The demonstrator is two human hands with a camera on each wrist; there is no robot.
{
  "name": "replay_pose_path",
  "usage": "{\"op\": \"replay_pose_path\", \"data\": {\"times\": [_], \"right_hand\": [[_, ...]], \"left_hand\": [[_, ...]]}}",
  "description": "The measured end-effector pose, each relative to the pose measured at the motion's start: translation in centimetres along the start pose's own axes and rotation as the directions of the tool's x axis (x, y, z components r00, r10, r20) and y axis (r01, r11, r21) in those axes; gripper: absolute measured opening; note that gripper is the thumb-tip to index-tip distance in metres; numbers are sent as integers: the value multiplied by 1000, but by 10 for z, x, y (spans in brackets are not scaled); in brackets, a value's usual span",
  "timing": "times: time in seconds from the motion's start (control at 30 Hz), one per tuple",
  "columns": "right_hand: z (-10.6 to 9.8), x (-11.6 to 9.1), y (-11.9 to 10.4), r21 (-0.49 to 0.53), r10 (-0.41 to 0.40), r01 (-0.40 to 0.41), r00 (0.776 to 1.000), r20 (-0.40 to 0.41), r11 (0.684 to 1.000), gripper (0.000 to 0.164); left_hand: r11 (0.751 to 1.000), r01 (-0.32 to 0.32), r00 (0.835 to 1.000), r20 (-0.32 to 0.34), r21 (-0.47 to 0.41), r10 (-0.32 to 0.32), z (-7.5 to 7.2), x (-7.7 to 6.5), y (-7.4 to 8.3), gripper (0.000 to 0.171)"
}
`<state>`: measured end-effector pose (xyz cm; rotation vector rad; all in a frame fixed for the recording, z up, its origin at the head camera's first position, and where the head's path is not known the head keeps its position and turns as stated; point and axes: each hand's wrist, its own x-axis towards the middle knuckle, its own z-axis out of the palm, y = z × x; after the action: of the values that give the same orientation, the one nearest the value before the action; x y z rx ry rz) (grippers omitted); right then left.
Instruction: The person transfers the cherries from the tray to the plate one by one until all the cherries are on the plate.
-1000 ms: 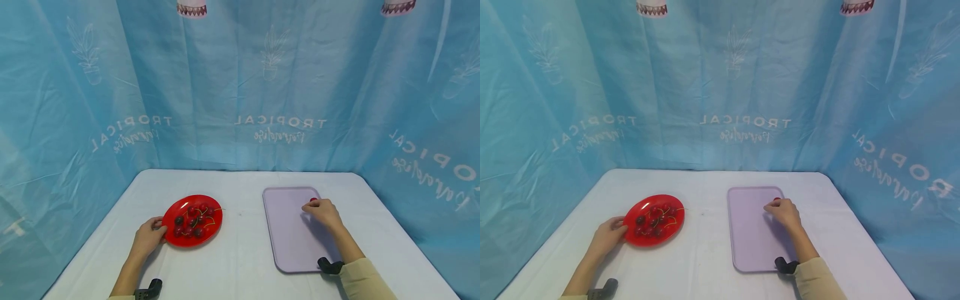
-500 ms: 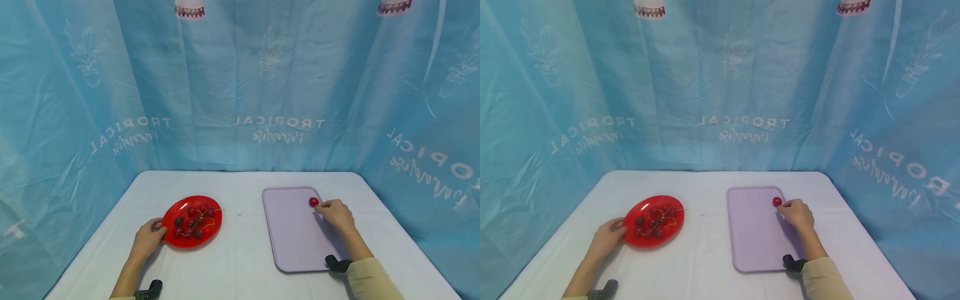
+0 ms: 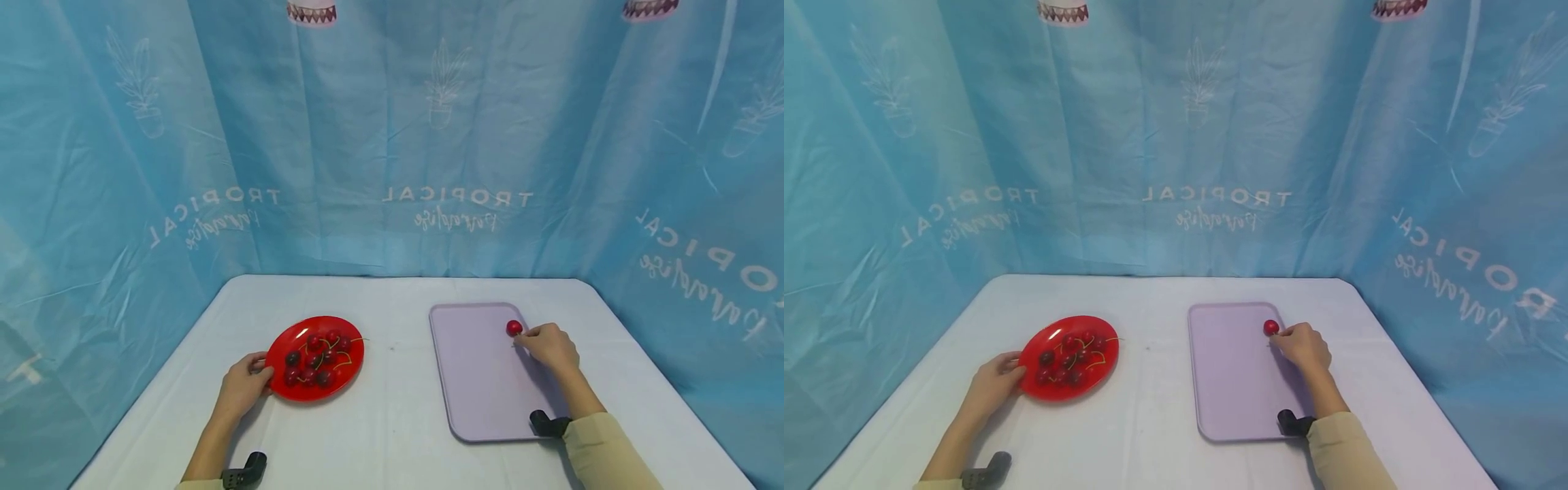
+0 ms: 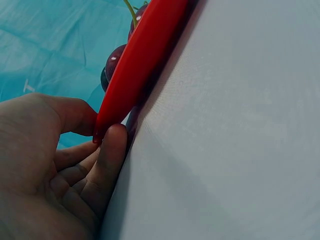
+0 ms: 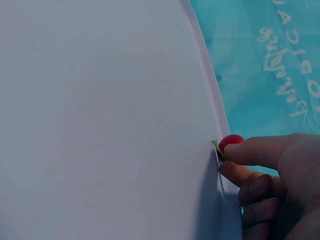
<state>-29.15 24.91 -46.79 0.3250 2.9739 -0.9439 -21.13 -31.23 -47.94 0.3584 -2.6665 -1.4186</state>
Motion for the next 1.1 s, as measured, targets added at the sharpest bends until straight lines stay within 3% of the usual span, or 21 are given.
{"op": "replay_pose_path", "data": {"times": [0.6, 1.1], "right_hand": [[3, 3, 3, 56, -11, 11, 1000, 1, 998, 36], [1, -3, -10, 94, -85, 85, 996, -9, 992, 35]], "left_hand": [[1000, 9, 1000, -7, 1, -9, 0, -1, 2, 47], [1000, -1, 1000, -9, 5, 1, 0, -2, 1, 47]]}}
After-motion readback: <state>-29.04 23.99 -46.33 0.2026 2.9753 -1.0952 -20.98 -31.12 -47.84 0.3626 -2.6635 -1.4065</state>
